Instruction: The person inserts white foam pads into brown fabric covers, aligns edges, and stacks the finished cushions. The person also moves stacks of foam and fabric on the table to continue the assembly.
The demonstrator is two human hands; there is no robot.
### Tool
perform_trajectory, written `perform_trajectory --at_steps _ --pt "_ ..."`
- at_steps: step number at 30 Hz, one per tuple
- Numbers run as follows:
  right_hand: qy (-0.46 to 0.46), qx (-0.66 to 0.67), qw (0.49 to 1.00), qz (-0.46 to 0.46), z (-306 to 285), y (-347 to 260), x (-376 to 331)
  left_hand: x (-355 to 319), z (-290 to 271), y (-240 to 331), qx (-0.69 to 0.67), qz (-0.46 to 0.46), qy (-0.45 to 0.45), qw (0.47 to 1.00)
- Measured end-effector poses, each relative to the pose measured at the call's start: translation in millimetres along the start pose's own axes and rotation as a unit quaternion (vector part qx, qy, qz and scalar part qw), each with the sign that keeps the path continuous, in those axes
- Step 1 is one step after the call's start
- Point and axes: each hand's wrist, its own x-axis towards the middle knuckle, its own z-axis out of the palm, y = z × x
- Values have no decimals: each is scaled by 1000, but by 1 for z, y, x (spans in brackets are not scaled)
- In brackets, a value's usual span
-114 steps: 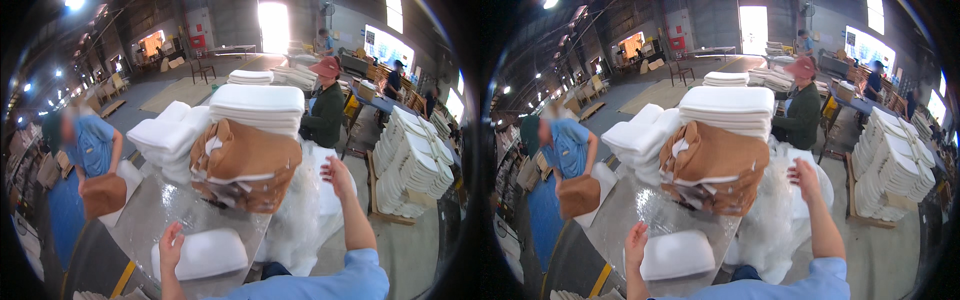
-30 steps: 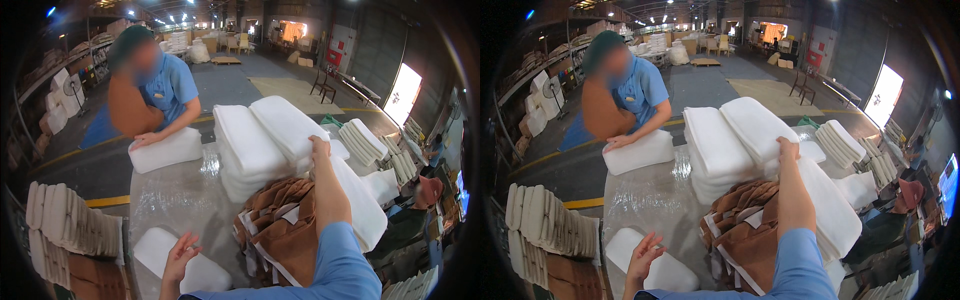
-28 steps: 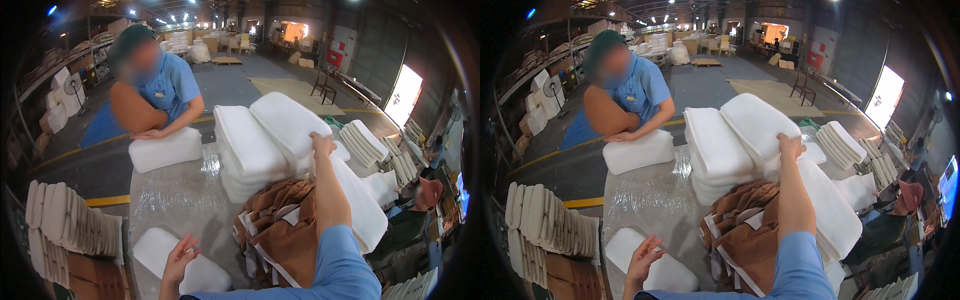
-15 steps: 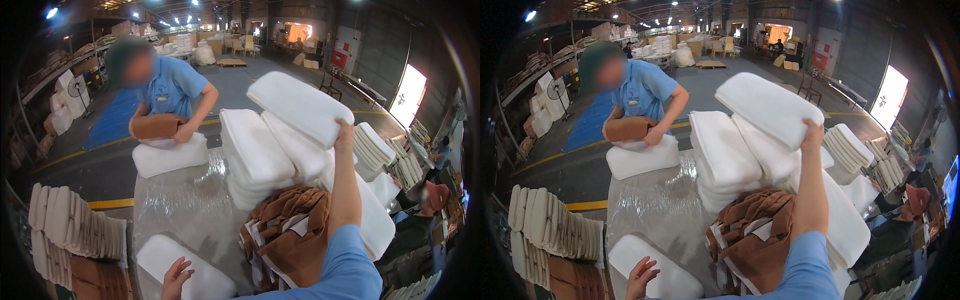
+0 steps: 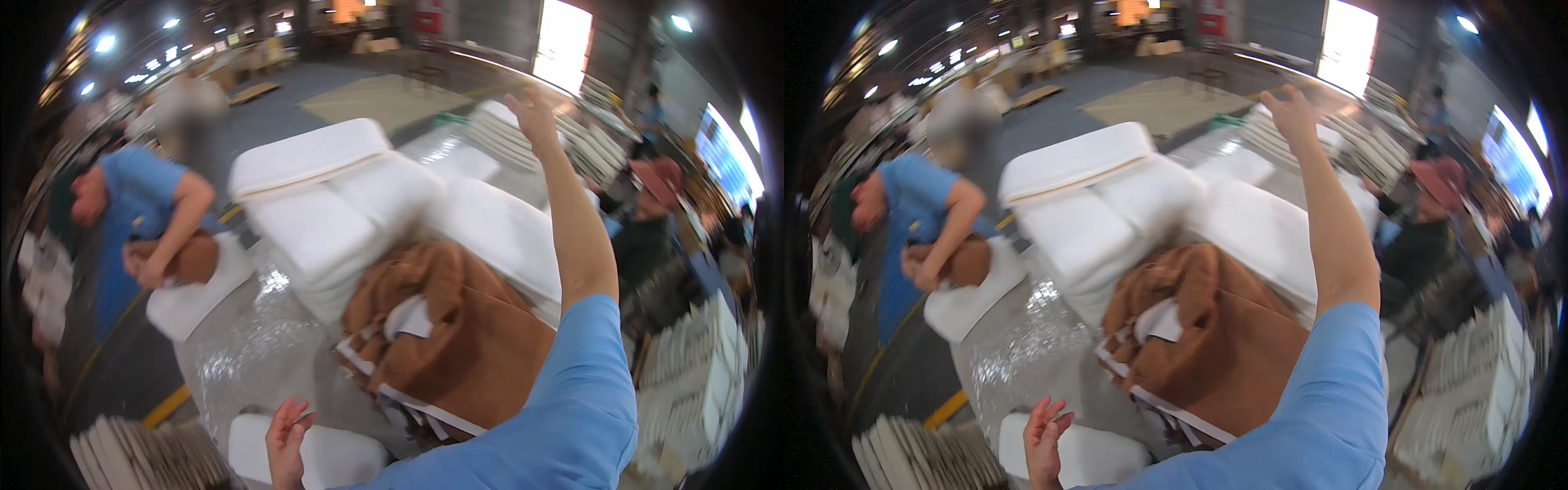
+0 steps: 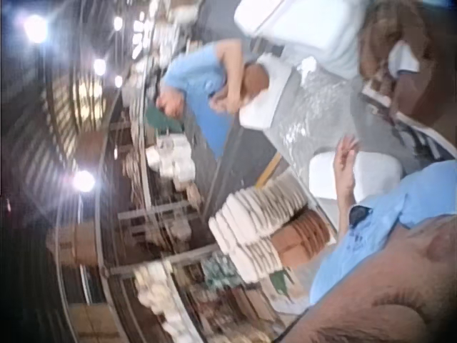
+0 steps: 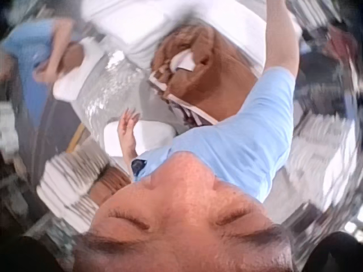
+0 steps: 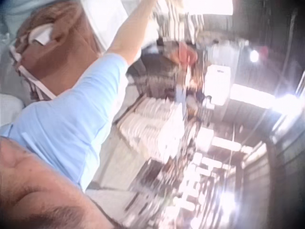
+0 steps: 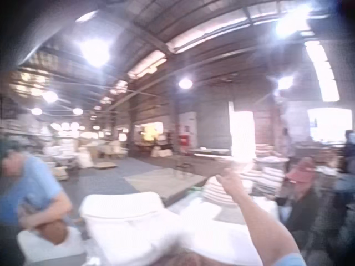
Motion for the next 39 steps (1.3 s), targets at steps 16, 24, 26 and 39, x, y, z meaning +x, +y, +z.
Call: perform_trajectory --at_steps 16,24,26,39 --pt "-18 79 927 367 -223 174 -259 333 349 76 307 -120 -293 897" --pt "31 182 956 227 -218 161 -271 345 372 23 207 40 -97 973" --pt "68 217 949 218 -250 162 -295 312 402 21 127 22 -151 980" --pt "39 593 779 202 -72 -42 -333 303 335 274 -105 247 -175 947"
